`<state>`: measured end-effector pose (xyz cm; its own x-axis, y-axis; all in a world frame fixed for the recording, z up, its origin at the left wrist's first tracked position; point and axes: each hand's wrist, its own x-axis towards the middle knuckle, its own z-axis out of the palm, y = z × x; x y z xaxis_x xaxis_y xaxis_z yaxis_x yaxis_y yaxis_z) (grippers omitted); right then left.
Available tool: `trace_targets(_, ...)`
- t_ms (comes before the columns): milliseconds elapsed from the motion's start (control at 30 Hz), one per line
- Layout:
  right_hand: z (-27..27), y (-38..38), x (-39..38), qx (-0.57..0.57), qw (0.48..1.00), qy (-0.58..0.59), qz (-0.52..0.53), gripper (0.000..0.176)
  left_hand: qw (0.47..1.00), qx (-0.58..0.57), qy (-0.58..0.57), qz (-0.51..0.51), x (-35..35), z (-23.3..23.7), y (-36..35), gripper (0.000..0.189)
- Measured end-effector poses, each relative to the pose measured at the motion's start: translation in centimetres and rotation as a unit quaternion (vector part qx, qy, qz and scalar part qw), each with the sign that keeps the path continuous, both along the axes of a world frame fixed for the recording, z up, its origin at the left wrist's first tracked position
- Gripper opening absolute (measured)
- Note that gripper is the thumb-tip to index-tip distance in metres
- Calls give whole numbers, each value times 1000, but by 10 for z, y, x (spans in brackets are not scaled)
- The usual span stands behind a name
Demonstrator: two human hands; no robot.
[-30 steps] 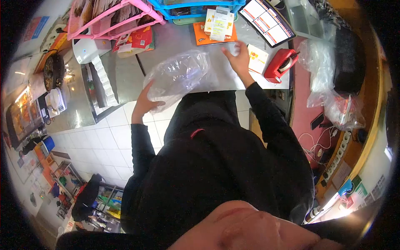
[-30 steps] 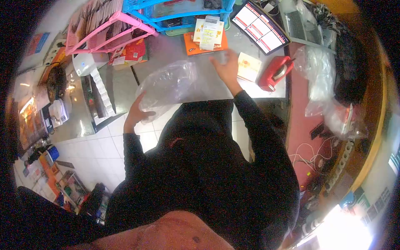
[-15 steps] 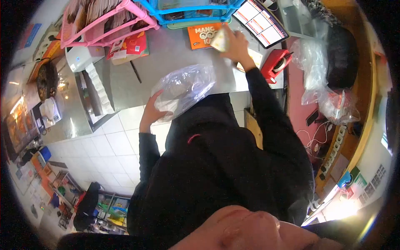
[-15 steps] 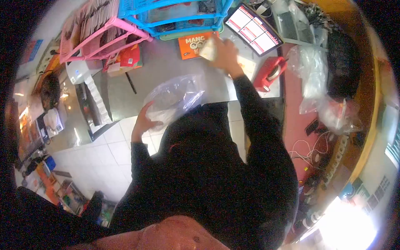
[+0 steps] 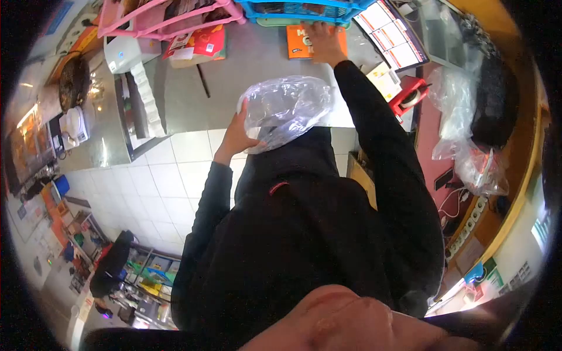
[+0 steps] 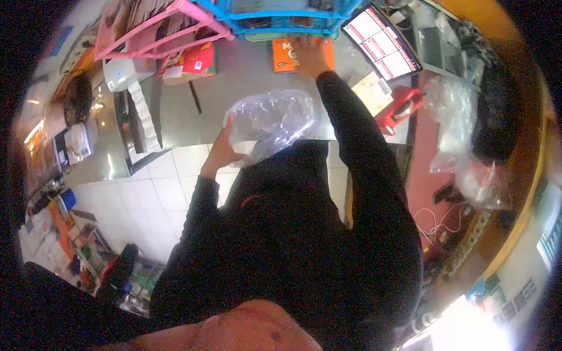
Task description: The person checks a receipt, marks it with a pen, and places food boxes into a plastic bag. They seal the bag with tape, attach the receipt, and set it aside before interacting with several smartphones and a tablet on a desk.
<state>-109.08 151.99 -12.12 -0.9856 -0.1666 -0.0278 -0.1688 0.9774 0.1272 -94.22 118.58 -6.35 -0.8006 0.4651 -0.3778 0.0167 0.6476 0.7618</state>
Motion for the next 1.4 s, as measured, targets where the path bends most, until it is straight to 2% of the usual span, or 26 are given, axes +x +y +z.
trace_targets(33,2,-5,-4,-5,1000,-1,9,111,1000,7,11,-1,2,1,-1,135)
trace_targets(100,16,-5,-6,-92,987,-132,-28,108,1000,1,-10,20,12,-7,-6,137)
trace_targets(167,21,-5,4,-115,989,-97,-15,108,999,2,-27,41,19,-17,-6,138)
trace_targets(200,37,-4,13,-172,979,-103,-22,106,998,-5,-39,42,24,-21,-5,140)
trace_targets(233,57,-6,24,-230,966,-112,-30,104,998,-12,-52,41,28,-25,-3,141)
trace_targets(267,84,-9,32,-228,967,-114,-27,104,997,-11,-54,46,30,-28,0,141)
trace_targets(333,142,-13,50,-360,933,-2,20,106,998,23,-54,28,28,-36,12,142)
trace_targets(367,157,-18,63,-357,934,-3,19,106,998,26,-55,27,25,-43,19,142)
trace_targets(433,181,-34,84,-594,800,34,75,105,995,101,-4,-2,16,-54,37,143)
trace_targets(467,181,-41,94,-609,788,-22,90,107,994,106,-1,-4,12,-56,45,143)
trace_targets(533,140,-41,117,-556,817,-55,144,107,997,72,1,-27,0,-55,58,144)
trace_targets(567,129,-47,126,-627,765,-106,101,105,997,73,6,-29,-4,-65,58,144)
trace_targets(633,109,-42,133,-508,841,-155,102,100,995,94,-1,-15,-3,-74,53,145)
trace_targets(667,83,-43,138,-509,841,-154,101,100,997,80,-8,-2,-4,-63,53,146)
trace_targets(733,32,-43,154,-215,957,-170,94,98,997,70,-27,-14,-3,-47,53,147)
trace_targets(833,38,-52,163,-176,972,-123,93,95,994,99,-34,-29,-1,-53,57,147)
trace_targets(867,43,-46,166,-338,926,-145,84,94,995,88,-27,-28,0,-52,55,147)
trace_targets(933,43,-6,164,-380,917,-117,38,92,996,79,-21,-30,2,-51,49,146)
trace_targets(1000,66,46,155,-405,913,-13,-52,92,998,54,-26,-18,1,-48,43,143)
trace_targets(1033,89,68,147,-384,915,66,-106,94,999,40,-28,-11,2,-46,42,142)
trace_targets(1067,86,85,151,-209,959,52,-185,99,999,40,-27,-14,2,-43,42,142)
trace_targets(1100,80,96,154,-26,965,36,-259,104,998,47,-28,-11,2,-39,43,141)
trace_targets(1133,72,104,153,-26,964,38,-263,104,998,54,-29,-8,1,-35,44,140)
trace_targets(1200,72,114,133,-114,971,-56,-204,111,998,52,-25,-11,-2,-32,46,139)
trace_targets(1333,48,62,78,-130,981,61,-131,105,998,51,-38,1,-1,-32,50,136)
trace_targets(1400,23,43,57,-138,986,0,-92,112,998,38,-40,-10,1,-28,54,131)
